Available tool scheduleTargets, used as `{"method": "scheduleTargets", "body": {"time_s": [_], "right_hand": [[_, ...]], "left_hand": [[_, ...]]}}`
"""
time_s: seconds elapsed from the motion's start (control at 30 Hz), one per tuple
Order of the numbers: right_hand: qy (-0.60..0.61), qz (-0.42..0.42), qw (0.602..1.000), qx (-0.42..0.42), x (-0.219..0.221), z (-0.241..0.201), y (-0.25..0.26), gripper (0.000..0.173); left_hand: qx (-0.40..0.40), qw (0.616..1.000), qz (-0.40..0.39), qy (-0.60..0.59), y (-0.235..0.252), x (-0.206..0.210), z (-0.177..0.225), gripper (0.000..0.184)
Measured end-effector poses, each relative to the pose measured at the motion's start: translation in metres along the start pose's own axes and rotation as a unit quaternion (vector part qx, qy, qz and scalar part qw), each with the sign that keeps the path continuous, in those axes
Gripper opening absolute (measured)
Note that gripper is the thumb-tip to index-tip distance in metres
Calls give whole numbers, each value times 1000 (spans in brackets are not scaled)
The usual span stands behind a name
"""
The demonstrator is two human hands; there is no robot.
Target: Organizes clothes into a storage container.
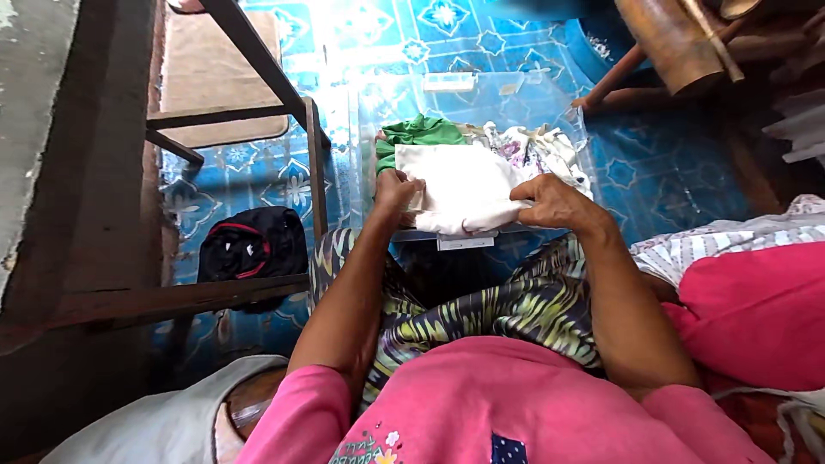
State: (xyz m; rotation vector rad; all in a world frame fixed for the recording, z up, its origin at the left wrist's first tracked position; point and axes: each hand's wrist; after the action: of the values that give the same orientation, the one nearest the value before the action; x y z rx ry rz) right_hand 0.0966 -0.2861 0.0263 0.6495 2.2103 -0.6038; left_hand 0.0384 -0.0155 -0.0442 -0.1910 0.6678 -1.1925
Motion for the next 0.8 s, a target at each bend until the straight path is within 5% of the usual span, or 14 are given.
{"method": "scheduleTargets", "body": {"time_s": [0.2, 0.33, 0.43, 0.6, 0.73, 0.8], "right_hand": [[55, 116, 989, -67, -5, -12, -15, 8], [70, -1, 991, -110, -7, -15, -25, 13], [72, -12, 993, -89, 1, -10, -23, 32], [54, 142, 988, 9, 28, -11, 4, 80], [14, 128, 991, 22, 56, -16, 13, 135], [-1, 135, 991, -17, 66, -23, 10, 133]], "left_hand": [[-58, 998, -8, -23, -5, 1, 3, 50], [-18, 994, -110, 19, -7, 4, 1, 55], [15, 989, -149, -8, -7, 6, 1, 46], [-24, 990, -121, -72, -13, 7, 9, 38], [142, 961, -172, -162, -37, -10, 18, 12], [292, 913, -226, -175, -60, -20, 32, 14]]}}
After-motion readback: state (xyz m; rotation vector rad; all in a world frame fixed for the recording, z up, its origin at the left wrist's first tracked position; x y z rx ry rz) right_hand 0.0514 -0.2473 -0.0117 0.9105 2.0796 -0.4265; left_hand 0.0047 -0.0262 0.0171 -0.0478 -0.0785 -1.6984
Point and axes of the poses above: each hand's wrist, its own y-axis towards the middle knuckle, its own x-axis out of the palm, z = x × y
